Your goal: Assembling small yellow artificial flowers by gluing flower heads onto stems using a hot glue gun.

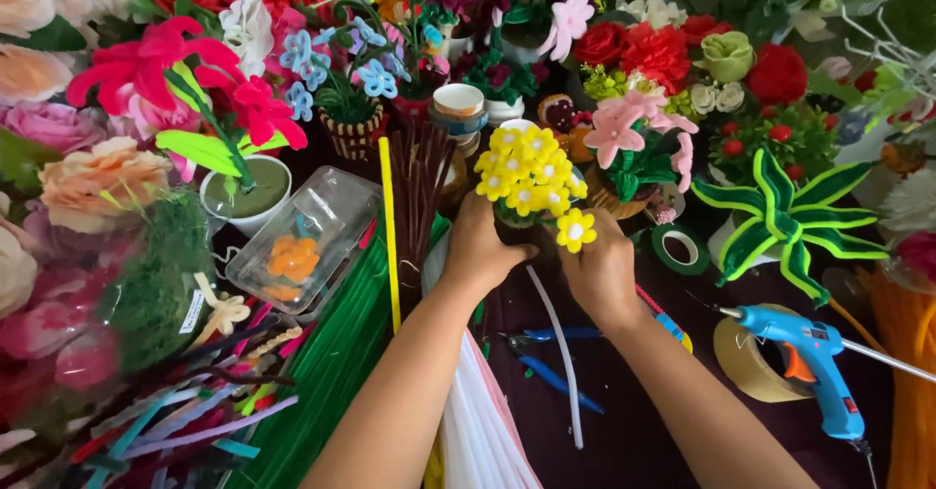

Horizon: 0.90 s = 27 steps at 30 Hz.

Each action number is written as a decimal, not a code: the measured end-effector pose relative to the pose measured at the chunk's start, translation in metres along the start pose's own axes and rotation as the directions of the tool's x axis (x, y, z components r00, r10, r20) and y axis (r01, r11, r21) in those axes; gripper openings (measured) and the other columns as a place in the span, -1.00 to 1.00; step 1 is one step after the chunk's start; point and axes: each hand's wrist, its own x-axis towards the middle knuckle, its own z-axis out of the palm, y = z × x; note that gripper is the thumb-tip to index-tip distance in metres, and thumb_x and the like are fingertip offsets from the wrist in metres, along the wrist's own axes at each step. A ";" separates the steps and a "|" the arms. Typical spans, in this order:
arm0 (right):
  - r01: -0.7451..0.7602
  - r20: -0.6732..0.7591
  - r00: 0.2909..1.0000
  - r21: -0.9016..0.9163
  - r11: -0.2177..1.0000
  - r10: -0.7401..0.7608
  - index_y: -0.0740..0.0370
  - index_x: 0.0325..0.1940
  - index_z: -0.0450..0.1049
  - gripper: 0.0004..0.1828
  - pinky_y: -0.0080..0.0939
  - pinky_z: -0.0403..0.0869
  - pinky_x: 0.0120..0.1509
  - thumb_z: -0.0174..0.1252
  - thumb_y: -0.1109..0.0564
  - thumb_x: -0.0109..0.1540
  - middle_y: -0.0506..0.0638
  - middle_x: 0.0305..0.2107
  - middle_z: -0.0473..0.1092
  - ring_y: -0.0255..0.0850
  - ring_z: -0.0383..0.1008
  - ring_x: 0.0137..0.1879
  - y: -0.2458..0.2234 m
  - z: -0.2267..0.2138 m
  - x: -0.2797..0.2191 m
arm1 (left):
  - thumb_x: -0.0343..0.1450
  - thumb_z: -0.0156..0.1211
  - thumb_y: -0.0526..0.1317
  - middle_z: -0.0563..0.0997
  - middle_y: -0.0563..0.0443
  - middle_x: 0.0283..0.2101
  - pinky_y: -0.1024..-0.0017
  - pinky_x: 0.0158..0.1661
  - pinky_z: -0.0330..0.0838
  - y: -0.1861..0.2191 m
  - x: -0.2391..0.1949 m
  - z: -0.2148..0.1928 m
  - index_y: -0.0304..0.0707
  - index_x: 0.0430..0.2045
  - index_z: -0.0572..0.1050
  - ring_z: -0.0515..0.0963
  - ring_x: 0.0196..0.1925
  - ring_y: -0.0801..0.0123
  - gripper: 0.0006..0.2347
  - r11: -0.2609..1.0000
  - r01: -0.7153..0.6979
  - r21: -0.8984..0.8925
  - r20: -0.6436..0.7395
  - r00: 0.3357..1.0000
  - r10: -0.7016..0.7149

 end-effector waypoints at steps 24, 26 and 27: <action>-0.312 -0.051 0.946 0.135 0.940 0.321 0.21 -0.18 0.60 -0.94 -0.12 0.39 -0.44 0.22 0.26 0.30 0.08 -0.59 0.41 0.00 0.49 -0.45 -0.043 -0.014 0.005 | 0.24 0.50 -0.07 0.35 -0.49 0.28 -0.22 0.28 0.23 0.030 -0.001 -0.010 -0.50 0.26 0.21 0.26 0.41 -0.28 -0.24 0.945 0.038 -0.325 -0.044 0.998 -0.055; -0.323 -0.039 0.943 0.145 0.935 0.332 0.19 -0.17 0.60 -0.93 -0.12 0.41 -0.43 0.24 0.25 0.29 0.06 -0.55 0.46 0.01 0.49 -0.45 -0.040 -0.014 0.002 | 0.29 0.46 -0.03 0.36 -0.45 0.28 -0.22 0.28 0.24 0.021 0.003 -0.004 -0.47 0.27 0.23 0.27 0.41 -0.26 -0.27 0.954 0.017 -0.298 -0.054 0.998 -0.035; -0.331 -0.026 0.941 0.153 0.931 0.338 0.17 -0.15 0.61 -0.91 -0.11 0.44 -0.43 0.25 0.25 0.27 0.05 -0.51 0.50 0.02 0.49 -0.44 -0.038 -0.014 0.001 | 0.34 0.42 0.02 0.37 -0.42 0.29 -0.23 0.27 0.24 0.017 0.004 -0.001 -0.44 0.28 0.24 0.27 0.41 -0.24 -0.29 0.962 -0.005 -0.274 -0.067 0.998 -0.013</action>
